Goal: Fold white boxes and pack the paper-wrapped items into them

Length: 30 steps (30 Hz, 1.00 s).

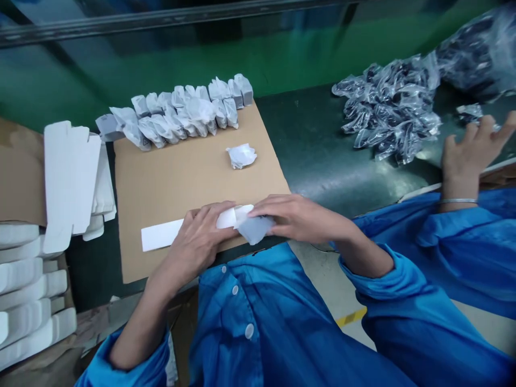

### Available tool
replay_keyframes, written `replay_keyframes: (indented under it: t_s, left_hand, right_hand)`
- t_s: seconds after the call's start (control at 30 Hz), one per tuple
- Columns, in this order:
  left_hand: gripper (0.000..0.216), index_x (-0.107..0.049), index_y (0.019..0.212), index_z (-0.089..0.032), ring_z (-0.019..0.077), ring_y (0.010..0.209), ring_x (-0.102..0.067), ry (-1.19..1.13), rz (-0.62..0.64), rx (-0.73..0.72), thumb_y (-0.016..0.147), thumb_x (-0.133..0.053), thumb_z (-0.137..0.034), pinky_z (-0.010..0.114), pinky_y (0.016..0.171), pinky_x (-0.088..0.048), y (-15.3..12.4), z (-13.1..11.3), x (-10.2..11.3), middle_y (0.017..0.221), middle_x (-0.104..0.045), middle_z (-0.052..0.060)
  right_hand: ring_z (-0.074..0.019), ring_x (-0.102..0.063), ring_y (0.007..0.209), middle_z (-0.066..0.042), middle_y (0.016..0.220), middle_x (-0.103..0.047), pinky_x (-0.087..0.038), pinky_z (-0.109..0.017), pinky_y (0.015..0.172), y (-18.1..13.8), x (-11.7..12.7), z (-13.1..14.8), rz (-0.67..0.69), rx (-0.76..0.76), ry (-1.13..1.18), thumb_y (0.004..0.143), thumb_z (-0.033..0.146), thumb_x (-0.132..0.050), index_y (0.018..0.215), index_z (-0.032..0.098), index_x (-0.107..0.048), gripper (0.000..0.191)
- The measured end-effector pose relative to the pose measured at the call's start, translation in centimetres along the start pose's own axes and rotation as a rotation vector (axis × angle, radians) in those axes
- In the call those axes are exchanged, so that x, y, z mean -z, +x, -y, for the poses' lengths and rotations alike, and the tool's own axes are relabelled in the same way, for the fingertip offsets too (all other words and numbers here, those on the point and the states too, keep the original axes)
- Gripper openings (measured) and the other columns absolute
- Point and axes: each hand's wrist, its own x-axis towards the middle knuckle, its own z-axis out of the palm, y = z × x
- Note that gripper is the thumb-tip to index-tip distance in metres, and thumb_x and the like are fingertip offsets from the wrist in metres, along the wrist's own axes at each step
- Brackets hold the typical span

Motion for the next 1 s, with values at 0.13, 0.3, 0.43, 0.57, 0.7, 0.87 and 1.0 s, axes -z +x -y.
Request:
replay_keyframes:
  t_s: [0.13,0.3,0.43,0.57,0.7,0.87,1.0]
  left_hand:
    - [0.049,-0.066,0.119,-0.041,0.0273,0.125,-0.047,-0.069,-0.007,-0.048,0.092,-0.044,-0.008,0.043,0.09,-0.041,-0.4,0.2,0.2,0.143,-0.049,0.005]
    - [0.049,-0.065,0.12,-0.04,0.0291,0.123,-0.049,0.008,-0.056,-0.024,0.089,-0.047,-0.006,0.044,0.084,-0.042,-0.5,0.2,-0.2,0.142,-0.049,0.006]
    - [0.052,-0.064,0.123,-0.04,0.0294,0.122,-0.05,0.068,-0.126,0.002,0.088,-0.046,-0.005,0.044,0.083,-0.041,-0.4,-0.2,-0.5,0.144,-0.049,0.007]
    - [0.048,-0.063,0.124,-0.039,0.0292,0.125,-0.049,0.054,-0.206,0.012,0.09,-0.047,-0.008,0.045,0.089,-0.041,-0.7,-0.2,-1.1,0.147,-0.048,0.006]
    - [0.034,-0.07,0.111,-0.032,0.029,0.127,-0.051,0.068,-0.305,0.017,0.094,-0.048,-0.014,0.047,0.093,-0.04,-0.3,-0.9,-2.0,0.142,-0.055,0.008]
    - [0.032,-0.068,0.116,-0.03,0.0224,0.13,-0.051,0.102,-0.496,0.018,0.096,-0.046,-0.018,0.042,0.102,-0.041,-0.4,-1.4,-0.5,0.144,-0.055,0.007]
    - [0.039,-0.057,0.133,-0.026,0.026,0.139,-0.044,0.185,-0.655,0.43,0.095,-0.05,-0.029,0.046,0.112,-0.036,-3.4,3.0,2.3,0.149,-0.049,0.011]
  right_hand:
    - [-0.0239,-0.063,0.115,-0.007,0.121,-0.069,-0.049,-0.04,0.1,2.0,-1.2,-0.3,0.04,-0.042,-0.09,0.088,0.016,-0.064,0.123,0.02,-0.065,0.035]
    - [-0.0263,-0.061,0.112,-0.014,0.125,-0.064,-0.052,-0.044,0.097,2.0,-5.2,1.2,-0.139,-0.054,-0.32,0.097,0.016,-0.046,0.128,0.016,-0.059,0.034]
    - [-0.0258,-0.055,0.124,-0.015,0.137,-0.054,-0.051,-0.044,0.104,2.0,-8.9,2.5,-0.405,-0.16,-0.249,0.095,0.012,-0.039,0.135,0.02,-0.052,0.043]
    - [-0.02,-0.056,0.123,-0.01,0.13,-0.055,-0.053,-0.038,0.104,2.4,-10.0,3.3,-0.599,-0.288,0.191,0.093,0.014,-0.042,0.14,0.027,-0.044,0.049]
    - [-0.018,-0.062,0.117,-0.01,0.127,-0.059,-0.053,-0.037,0.103,4.0,-10.0,4.1,-0.594,-0.316,0.641,0.094,0.021,-0.043,0.142,0.025,-0.042,0.049]
    - [-0.0206,-0.069,0.094,-0.008,0.103,-0.069,-0.058,-0.038,0.088,6.7,-7.2,2.6,-0.6,-0.348,0.716,0.08,0.026,-0.065,0.128,0.021,-0.059,0.049]
    - [-0.0195,-0.068,0.084,-0.011,0.098,-0.071,-0.052,-0.039,0.074,4.1,1.3,-3.0,-0.799,-0.375,0.381,0.072,0.026,-0.073,0.117,0.029,-0.071,0.046]
